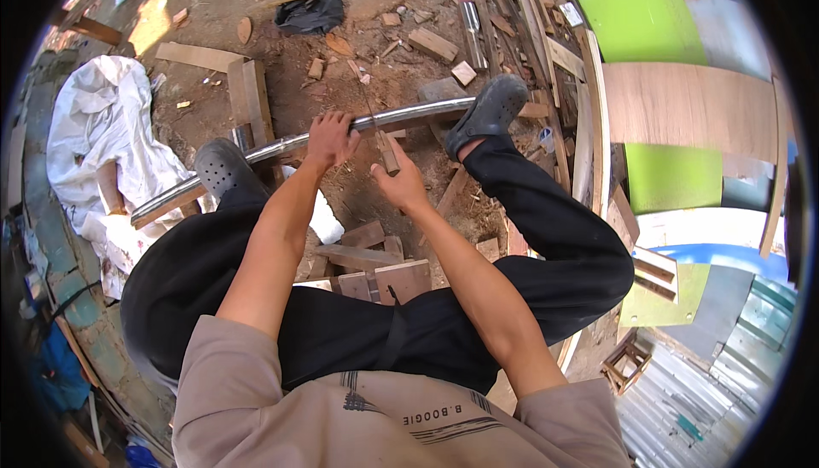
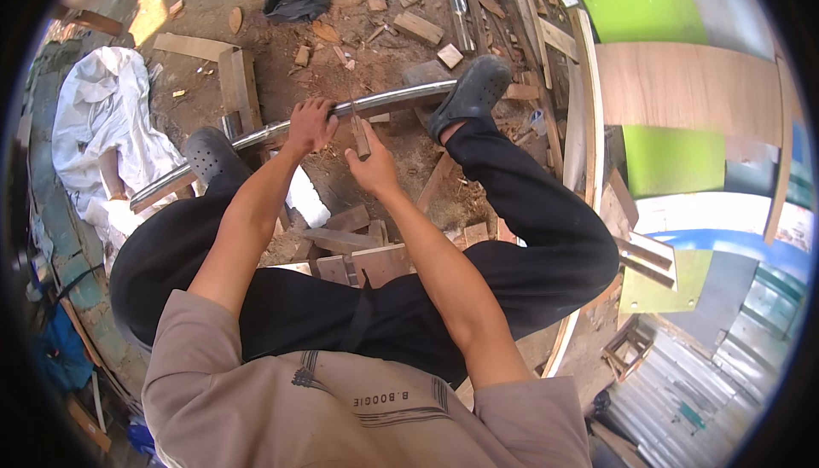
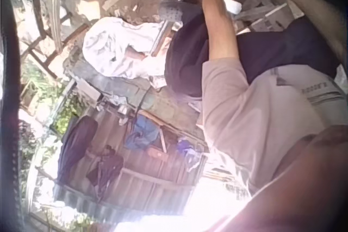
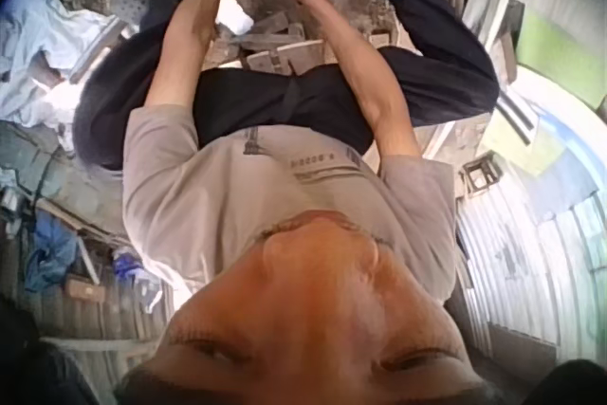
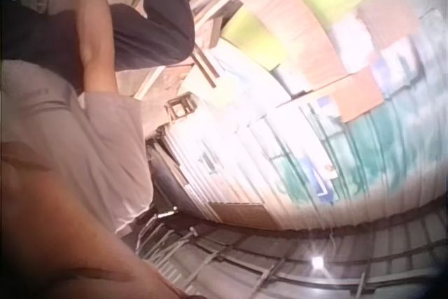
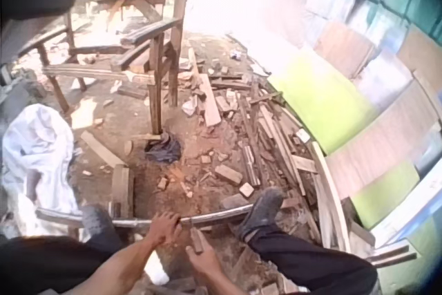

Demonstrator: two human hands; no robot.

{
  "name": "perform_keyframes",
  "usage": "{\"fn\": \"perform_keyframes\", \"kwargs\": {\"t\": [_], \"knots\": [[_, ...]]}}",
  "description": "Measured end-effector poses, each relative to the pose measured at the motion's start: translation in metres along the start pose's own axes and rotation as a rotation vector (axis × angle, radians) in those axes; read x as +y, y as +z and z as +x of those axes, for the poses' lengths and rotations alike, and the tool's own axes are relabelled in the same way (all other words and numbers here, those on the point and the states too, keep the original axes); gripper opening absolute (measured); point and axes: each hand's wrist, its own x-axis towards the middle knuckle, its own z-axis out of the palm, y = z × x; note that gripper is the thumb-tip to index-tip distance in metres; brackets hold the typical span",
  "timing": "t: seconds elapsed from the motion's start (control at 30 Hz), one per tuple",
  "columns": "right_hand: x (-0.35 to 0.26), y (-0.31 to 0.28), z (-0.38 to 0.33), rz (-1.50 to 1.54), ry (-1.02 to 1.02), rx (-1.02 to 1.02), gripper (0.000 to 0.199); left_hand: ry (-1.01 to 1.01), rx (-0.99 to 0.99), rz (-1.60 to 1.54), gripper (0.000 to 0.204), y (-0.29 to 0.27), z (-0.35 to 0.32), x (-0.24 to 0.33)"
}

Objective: The person sits on the ground and uses a metal file to smooth the surface of a metal rod held between their feet. They repeatedly file the rod, occasionally repositioning it to work on different sections.

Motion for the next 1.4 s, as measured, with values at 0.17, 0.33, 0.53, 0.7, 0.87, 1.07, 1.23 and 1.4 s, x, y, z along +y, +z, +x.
{"fn": "perform_keyframes", "kwargs": {"t": [0.17, 0.33, 0.53, 0.7, 0.87, 1.07, 1.23, 1.4], "knots": [[0.017, 0.008, 0.006, 0.040, -0.107, 0.039, 0.068, -0.058, -0.150, 0.163, 0.080, -0.020, -0.015, 0.013], [0.017, 0.016, 0.003, 0.013, -0.062, 0.083, 0.066, -0.119, -0.151, 0.173, 0.083, -0.012, -0.008, 0.020], [0.032, 0.012, 0.009, 0.040, -0.132, 0.120, 0.060, -0.135, -0.044, 0.193, 0.064, 0.012, 0.002, 0.020], [0.018, 0.011, 0.038, 0.116, -0.002, 0.038, 0.062, -0.085, -0.135, 0.131, 0.045, 0.017, 0.025, -0.014], [0.006, 0.001, 0.050, 0.093, 0.074, 0.024, 0.062, -0.042, -0.304, 0.128, 0.038, 0.001, 0.045, -0.012], [0.021, 0.011, 0.039, -0.059, -0.022, 0.122, 0.061, -0.045, -0.438, 0.111, 0.041, -0.013, 0.049, -0.009], [0.011, 0.010, 0.028, -0.062, -0.040, 0.113, 0.063, -0.089, -0.370, 0.083, 0.047, -0.013, 0.042, -0.007], [-0.021, 0.011, 0.010, -0.011, -0.045, 0.108, 0.062, -0.117, -0.313, 0.001, 0.048, -0.016, 0.041, -0.008]]}}
